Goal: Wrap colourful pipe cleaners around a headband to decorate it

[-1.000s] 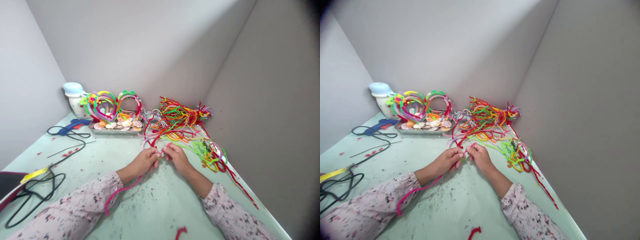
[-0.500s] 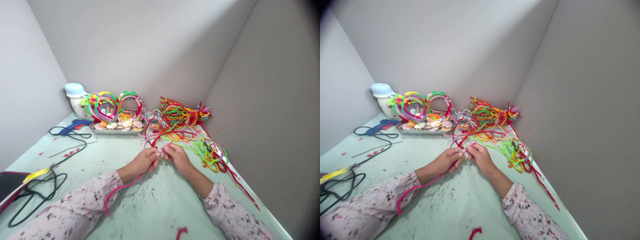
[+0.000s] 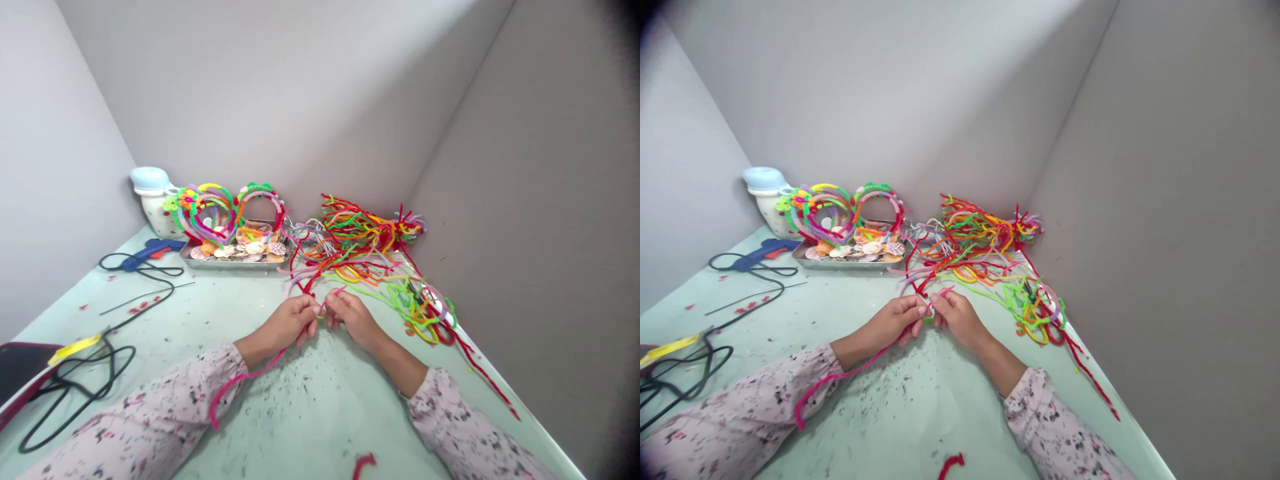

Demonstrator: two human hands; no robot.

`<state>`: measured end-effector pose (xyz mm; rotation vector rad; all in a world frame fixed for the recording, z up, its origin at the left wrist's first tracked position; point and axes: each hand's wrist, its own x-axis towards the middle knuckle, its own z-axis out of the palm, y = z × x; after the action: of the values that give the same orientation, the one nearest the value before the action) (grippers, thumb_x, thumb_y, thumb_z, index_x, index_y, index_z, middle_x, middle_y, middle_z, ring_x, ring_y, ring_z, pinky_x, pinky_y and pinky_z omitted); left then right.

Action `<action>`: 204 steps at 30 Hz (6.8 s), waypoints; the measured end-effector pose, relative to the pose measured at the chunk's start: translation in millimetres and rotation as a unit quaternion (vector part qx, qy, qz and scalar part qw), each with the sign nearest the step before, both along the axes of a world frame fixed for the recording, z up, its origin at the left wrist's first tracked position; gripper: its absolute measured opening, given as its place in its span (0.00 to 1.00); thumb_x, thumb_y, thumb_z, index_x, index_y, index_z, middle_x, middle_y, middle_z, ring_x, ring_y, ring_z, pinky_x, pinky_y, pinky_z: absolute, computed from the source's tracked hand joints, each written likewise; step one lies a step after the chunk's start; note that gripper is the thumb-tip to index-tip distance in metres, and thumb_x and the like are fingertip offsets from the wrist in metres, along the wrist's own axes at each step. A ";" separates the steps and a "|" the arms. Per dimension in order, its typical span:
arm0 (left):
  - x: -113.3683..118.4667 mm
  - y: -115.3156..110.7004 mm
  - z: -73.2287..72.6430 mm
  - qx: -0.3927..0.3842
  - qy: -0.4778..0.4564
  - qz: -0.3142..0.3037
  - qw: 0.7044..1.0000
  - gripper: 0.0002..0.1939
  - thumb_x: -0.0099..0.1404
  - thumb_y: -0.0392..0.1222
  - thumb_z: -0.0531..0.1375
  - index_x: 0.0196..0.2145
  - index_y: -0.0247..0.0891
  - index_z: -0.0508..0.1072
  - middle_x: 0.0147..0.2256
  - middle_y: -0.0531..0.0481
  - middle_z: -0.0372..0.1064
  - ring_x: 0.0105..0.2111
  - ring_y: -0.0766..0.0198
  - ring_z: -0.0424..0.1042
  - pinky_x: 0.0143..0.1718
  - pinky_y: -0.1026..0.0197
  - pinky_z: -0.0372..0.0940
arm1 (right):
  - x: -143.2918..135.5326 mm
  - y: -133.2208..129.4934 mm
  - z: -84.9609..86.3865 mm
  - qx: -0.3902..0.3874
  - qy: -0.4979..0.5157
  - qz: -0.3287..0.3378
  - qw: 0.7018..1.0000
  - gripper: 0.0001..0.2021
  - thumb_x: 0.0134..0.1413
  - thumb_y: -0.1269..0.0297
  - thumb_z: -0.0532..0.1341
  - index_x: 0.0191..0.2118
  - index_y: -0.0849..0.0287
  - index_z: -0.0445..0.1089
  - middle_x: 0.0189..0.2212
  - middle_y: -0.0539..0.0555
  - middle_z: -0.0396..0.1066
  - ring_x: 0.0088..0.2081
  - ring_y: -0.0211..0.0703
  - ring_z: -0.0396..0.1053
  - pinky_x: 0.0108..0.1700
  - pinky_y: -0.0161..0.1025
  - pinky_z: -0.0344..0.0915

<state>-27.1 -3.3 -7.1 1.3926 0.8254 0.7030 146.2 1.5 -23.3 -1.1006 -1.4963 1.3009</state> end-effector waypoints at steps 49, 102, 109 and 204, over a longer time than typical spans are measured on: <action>-1.6 -0.9 1.6 -0.053 -0.021 -0.018 0.998 0.15 0.61 0.51 0.56 0.33 0.35 0.65 0.17 0.58 0.63 0.10 0.75 0.56 0.11 0.71 0.49 | 4.9 -0.6 7.6 0.043 0.037 -0.065 0.996 0.14 0.55 0.52 0.59 0.27 0.59 0.66 0.18 0.46 0.64 0.21 0.35 0.58 0.27 0.35 0.55; -3.0 1.3 -0.7 -0.036 -0.026 -0.041 0.998 0.15 0.62 0.52 0.54 0.34 0.35 0.66 0.18 0.58 0.62 0.11 0.75 0.56 0.12 0.70 0.49 | 7.9 8.0 1.3 -0.005 0.179 -0.086 0.980 0.10 0.51 0.59 0.60 0.32 0.60 0.75 0.18 0.50 0.66 0.21 0.36 0.61 0.21 0.33 0.53; -2.9 1.4 -1.3 -0.038 -0.029 -0.044 0.998 0.15 0.63 0.51 0.54 0.34 0.34 0.66 0.18 0.57 0.62 0.11 0.75 0.56 0.12 0.70 0.48 | 7.7 8.0 0.5 -0.007 0.189 -0.090 0.978 0.10 0.51 0.60 0.60 0.33 0.60 0.75 0.17 0.50 0.66 0.20 0.35 0.60 0.21 0.33 0.52; -2.9 2.4 -6.2 -0.033 -0.018 -0.042 0.998 0.16 0.63 0.52 0.54 0.35 0.34 0.66 0.18 0.58 0.62 0.10 0.75 0.55 0.12 0.70 0.48 | 9.3 11.2 3.1 -0.059 0.263 -0.116 0.956 0.12 0.45 0.57 0.67 0.26 0.59 0.66 0.21 0.46 0.62 0.18 0.30 0.58 0.18 0.30 0.51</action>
<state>-30.0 -0.9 -13.3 1.3441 0.7497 0.6292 155.6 12.7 -20.2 -0.8775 -0.8798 1.3903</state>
